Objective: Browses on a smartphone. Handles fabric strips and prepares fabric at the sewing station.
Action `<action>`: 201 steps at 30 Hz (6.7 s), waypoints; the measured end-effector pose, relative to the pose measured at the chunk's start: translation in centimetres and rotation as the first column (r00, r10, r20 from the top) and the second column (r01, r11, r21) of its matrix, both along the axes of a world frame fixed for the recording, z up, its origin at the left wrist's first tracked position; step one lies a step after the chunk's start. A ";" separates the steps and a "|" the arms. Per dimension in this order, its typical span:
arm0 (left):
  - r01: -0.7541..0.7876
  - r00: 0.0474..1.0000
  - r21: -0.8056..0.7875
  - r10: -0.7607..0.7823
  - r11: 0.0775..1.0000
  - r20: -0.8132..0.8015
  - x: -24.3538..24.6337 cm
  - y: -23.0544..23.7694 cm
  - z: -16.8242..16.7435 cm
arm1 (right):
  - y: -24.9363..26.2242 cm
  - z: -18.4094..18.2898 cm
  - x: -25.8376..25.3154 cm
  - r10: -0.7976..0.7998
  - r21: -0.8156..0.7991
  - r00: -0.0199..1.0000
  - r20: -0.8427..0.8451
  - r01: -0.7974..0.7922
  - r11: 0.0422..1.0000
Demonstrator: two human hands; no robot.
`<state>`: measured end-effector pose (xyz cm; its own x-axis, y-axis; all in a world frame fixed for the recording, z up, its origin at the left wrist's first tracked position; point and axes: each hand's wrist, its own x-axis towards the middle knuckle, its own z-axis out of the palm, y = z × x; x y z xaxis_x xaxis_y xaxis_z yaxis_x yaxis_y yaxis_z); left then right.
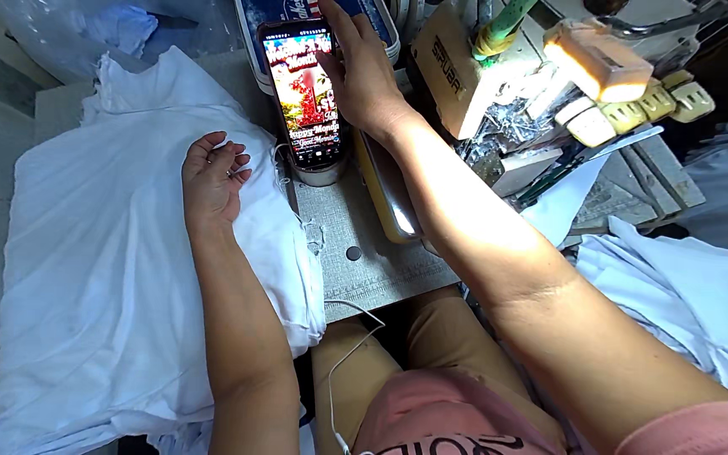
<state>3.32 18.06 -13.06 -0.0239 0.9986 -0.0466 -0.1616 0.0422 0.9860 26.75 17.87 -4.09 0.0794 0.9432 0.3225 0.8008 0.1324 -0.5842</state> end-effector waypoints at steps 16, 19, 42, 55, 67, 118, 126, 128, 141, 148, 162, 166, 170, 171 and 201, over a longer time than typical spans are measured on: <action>0.005 1.000 0.003 -0.005 1.000 0.002 -0.1 0.1 -0.1 | 0.0 0.2 0.0 -0.010 -0.013 1.000 -0.028 0.009 1.000; 0.005 1.000 0.004 -0.005 1.000 -0.005 -0.1 0.1 -0.1 | 0.0 0.2 0.0 -0.011 -0.013 0.999 -0.030 0.010 1.000; 0.005 1.000 -0.005 -0.005 1.000 -0.012 0.0 0.1 -0.1 | 0.6 0.1 0.4 -0.061 0.120 0.977 -0.204 0.087 0.989; 0.001 0.999 -0.009 -0.001 1.000 -0.033 0.1 -0.1 0.2 | 0.4 0.1 0.4 -0.073 0.074 0.977 -0.198 0.089 0.993; -0.004 1.000 -0.009 0.004 1.000 -0.024 0.1 0.0 0.1 | 0.2 0.3 0.3 -0.070 0.057 0.980 -0.185 0.082 0.995; 0.008 0.999 0.000 -0.008 1.000 -0.050 0.1 -0.1 0.1 | 0.1 -0.3 0.0 0.026 -0.016 0.997 0.073 -0.025 1.000; 0.013 0.999 0.000 -0.013 1.000 -0.043 0.0 -0.1 0.1 | 0.1 -0.3 0.0 -0.014 0.056 0.998 -0.061 0.018 0.998; 0.012 0.999 -0.001 -0.012 1.000 -0.049 0.1 -0.2 0.1 | 0.1 -0.1 0.0 -0.016 0.037 0.997 -0.071 0.019 0.999; 0.024 0.997 0.006 -0.024 1.000 -0.070 0.0 0.0 -0.1 | 0.0 0.2 0.0 -0.030 0.008 0.998 -0.062 0.031 0.999; 0.024 0.998 0.011 -0.024 1.000 -0.053 -0.1 0.0 -0.2 | 0.2 0.2 0.1 -0.048 0.022 0.996 -0.082 0.050 0.999; 0.015 1.000 0.012 -0.015 1.000 -0.026 -0.1 -0.1 -0.1 | 0.3 0.2 0.2 -0.072 0.044 0.995 -0.062 0.075 0.996; 0.026 0.999 0.051 -0.025 0.998 -0.026 -0.3 -0.1 -0.2 | 0.3 0.2 0.2 -0.068 0.036 0.996 -0.062 0.070 0.997; 0.034 0.998 0.071 -0.030 0.997 -0.057 -0.3 -0.1 -0.3 | 0.2 0.3 0.2 -0.055 0.026 0.997 -0.059 0.057 0.998; 0.033 0.998 0.075 -0.029 0.997 -0.060 -0.3 -0.1 -0.3 | 0.1 0.3 0.2 -0.041 0.023 0.997 -0.058 0.042 0.999; 0.082 0.986 0.093 -0.067 0.992 -0.153 -0.4 0.0 -0.4 | 0.4 -0.1 0.1 -0.006 0.057 0.999 -0.053 0.009 0.998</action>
